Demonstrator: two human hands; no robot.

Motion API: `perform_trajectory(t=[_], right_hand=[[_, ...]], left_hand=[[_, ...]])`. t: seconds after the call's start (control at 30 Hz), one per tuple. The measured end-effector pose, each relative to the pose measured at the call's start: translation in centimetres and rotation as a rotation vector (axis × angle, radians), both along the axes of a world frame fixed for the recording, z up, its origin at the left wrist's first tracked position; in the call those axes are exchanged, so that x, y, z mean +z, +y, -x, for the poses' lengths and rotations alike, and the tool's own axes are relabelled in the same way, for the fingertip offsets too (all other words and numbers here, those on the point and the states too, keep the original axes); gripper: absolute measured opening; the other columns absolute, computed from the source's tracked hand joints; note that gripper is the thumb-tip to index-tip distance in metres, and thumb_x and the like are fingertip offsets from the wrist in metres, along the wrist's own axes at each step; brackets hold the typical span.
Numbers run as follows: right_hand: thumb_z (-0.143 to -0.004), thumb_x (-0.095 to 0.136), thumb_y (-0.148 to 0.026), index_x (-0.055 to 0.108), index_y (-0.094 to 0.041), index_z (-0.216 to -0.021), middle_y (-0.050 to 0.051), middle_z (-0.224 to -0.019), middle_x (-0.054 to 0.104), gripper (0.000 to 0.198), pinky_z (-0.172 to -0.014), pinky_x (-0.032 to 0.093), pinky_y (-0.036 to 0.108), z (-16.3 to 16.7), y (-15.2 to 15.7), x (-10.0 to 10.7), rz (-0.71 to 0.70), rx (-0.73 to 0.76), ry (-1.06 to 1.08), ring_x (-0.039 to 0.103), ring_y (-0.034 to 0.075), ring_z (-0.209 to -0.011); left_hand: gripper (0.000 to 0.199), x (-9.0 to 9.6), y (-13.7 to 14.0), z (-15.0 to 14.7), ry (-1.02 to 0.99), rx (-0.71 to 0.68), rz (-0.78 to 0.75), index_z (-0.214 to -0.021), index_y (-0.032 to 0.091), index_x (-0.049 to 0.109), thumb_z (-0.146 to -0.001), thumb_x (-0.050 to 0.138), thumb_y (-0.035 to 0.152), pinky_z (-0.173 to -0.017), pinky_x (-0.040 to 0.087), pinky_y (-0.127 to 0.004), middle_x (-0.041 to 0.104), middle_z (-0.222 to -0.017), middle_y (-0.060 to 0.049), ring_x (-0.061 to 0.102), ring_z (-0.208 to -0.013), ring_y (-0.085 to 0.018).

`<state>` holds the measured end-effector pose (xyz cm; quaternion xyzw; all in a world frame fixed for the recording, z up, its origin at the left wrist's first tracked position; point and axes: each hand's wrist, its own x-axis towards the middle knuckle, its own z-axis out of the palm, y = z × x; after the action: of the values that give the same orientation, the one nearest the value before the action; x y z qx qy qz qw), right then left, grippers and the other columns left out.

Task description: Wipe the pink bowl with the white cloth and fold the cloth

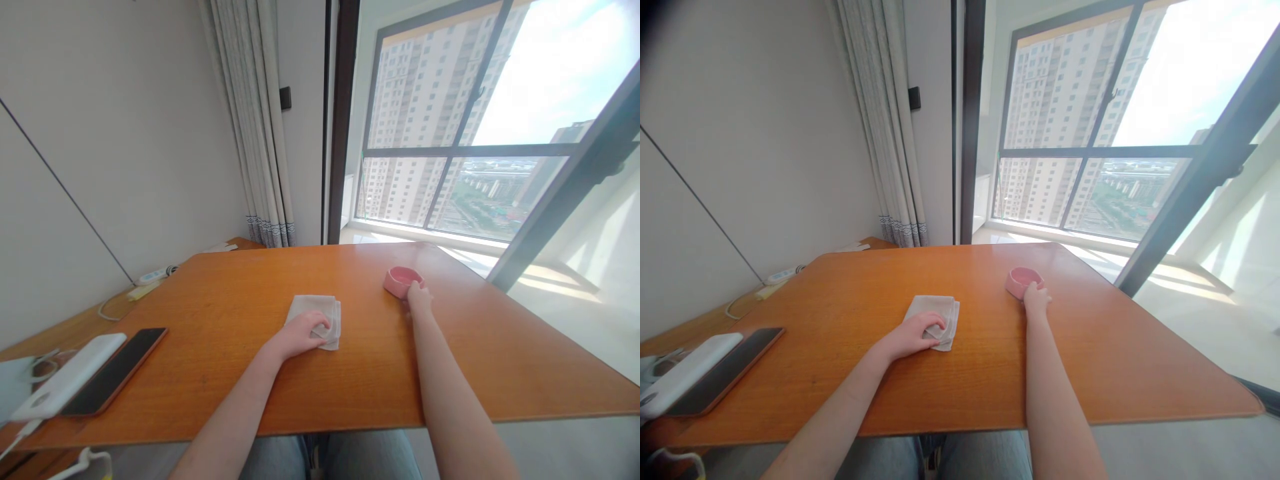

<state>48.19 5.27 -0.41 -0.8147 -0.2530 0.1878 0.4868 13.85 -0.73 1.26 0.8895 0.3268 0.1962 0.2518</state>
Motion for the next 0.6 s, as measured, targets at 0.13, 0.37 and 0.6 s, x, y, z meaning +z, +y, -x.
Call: perform_trajectory(t=[0.13, 0.37, 0.6], right_hand=[[-0.087, 0.035, -0.037, 0.037, -0.014, -0.132, 0.023, -0.120, 0.048, 0.051, -0.080, 0.048, 0.045, 0.8, -0.8, 0.9, -0.055, -0.010, -0.119, 0.052, 0.032, -0.108], [-0.089, 0.032, -0.032, 0.040, -0.014, -0.130, 0.014, -0.119, 0.053, 0.046, -0.092, 0.038, 0.037, 5.9, -2.2, 2.9, -0.423, 0.258, -0.566, 0.049, 0.024, -0.110], [-0.074, 0.057, -0.051, 0.048, -0.021, -0.127, 0.011, -0.125, 0.053, 0.061, -0.097, 0.031, 0.041, 13.0, -2.2, -0.2, -0.054, 1.036, -0.689, 0.046, 0.026, -0.116]], left_hand=[[0.017, 0.3, -0.3, -0.3, 0.048, 0.092, -0.086, -0.090, 0.021, 0.062, -0.074, 0.056, 0.018, -0.090, 0.038, -0.031, 0.063, -0.098, -0.003, 0.055, -0.097, -0.020], [0.013, 0.5, -0.1, -0.8, -0.146, 0.280, -0.054, -0.081, 0.019, 0.055, -0.074, 0.047, 0.013, -0.076, 0.041, -0.028, 0.060, -0.085, -0.003, 0.054, -0.082, -0.017], [0.014, -0.1, 2.8, 0.8, -1.028, 0.745, 0.273, -0.088, 0.020, 0.045, -0.078, 0.050, 0.029, -0.075, 0.044, -0.027, 0.055, -0.082, 0.001, 0.055, -0.078, -0.013]])
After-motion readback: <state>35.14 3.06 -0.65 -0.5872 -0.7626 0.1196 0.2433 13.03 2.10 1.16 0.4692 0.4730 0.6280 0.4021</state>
